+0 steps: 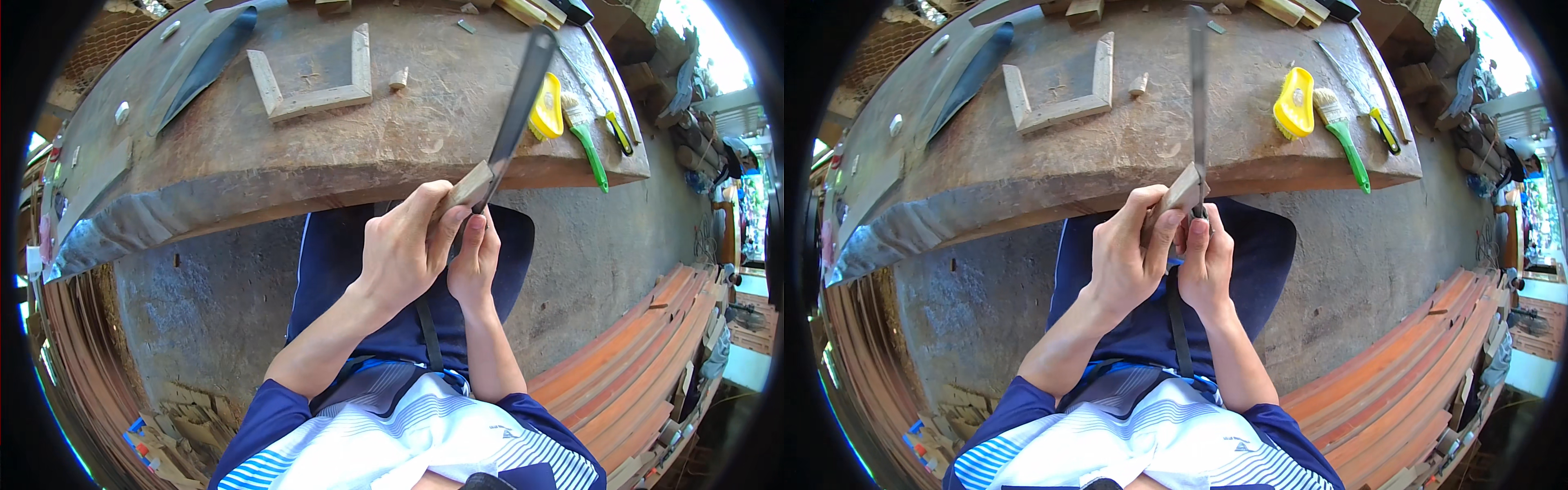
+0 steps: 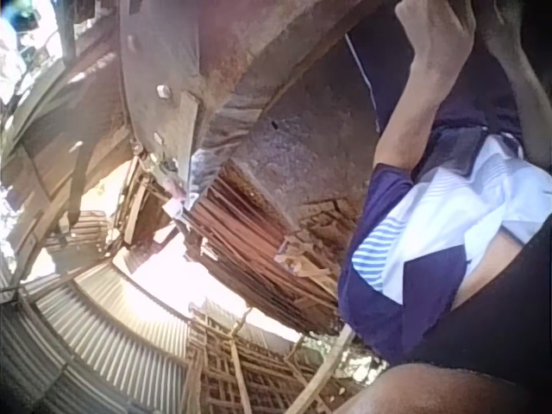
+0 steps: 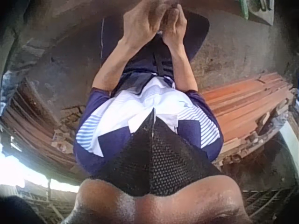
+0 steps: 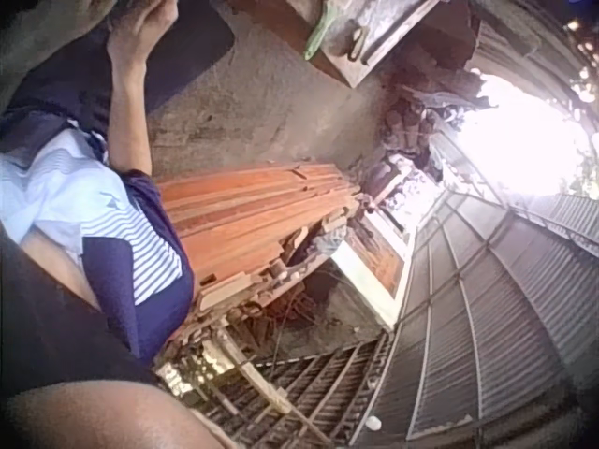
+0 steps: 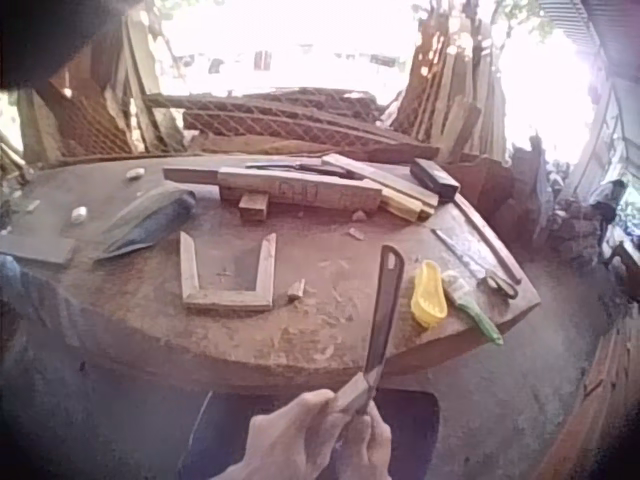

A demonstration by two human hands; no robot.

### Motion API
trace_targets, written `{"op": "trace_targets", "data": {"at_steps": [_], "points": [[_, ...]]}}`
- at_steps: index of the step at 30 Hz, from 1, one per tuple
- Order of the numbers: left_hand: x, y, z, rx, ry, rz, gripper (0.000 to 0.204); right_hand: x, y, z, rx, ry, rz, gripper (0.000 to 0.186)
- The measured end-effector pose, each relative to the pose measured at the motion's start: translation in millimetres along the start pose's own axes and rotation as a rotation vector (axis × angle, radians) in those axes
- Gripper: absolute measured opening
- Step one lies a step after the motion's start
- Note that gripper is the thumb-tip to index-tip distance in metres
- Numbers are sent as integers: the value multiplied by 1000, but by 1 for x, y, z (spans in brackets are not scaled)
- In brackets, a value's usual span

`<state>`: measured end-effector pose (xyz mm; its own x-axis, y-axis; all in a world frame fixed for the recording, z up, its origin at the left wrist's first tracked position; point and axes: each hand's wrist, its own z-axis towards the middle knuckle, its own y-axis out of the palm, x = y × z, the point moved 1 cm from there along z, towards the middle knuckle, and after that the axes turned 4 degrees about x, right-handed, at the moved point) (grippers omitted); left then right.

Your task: Shaping and refining small pieces of wood using a file and a saw.

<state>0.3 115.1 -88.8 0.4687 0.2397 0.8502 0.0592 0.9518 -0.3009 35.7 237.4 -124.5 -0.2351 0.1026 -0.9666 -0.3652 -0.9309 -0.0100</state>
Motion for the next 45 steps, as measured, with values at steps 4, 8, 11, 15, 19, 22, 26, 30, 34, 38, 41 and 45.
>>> {"op": "trace_targets", "data": {"at_steps": [4, 8, 11, 15, 19, 22, 26, 30, 34, 38, 41, 45], "points": [[-3, 12, 1, 34, 143, 22, 24, 23, -15, -5, -12, -7, -23, 60], [-8, 16, -3, 18, 221, 29, 27, 25, -21, -10, -37, 4, 46, 70], [-8, 16, -5, 11, 253, 29, 28, 36, -25, -17, -39, 6, 63, 71], [-8, 17, -6, -13, 221, 31, 27, 39, -24, -17, -10, -12, 44, 70], [-7, 20, -3, -4, 139, 56, 24, 35, -24, -14, -11, 20, 32, 69], [-2, 24, 10, -42, 93, 179, 20, 34, -29, -15, 55, 58, -4, 56], [-8, 42, 43, -45, 48, 266, 21, 11, -33, 5, 146, 159, -255, 24], [-18, 59, 73, -167, 73, 500, 31, -17, -33, 36, 163, 67, -634, 20], [-23, 73, 84, -223, 146, 587, 36, -17, -40, 53, 120, 175, -917, 29], [-29, 77, 86, -226, 202, 596, 41, -20, -42, 63, 81, 192, -1076, 36], [-37, 75, 89, -234, 252, 627, 45, -20, -43, 66, 45, 203, -1076, 39], [-42, 75, 90, -232, 242, 545, 46, 1, -57, 68, 61, 114, -990, 44]]}}
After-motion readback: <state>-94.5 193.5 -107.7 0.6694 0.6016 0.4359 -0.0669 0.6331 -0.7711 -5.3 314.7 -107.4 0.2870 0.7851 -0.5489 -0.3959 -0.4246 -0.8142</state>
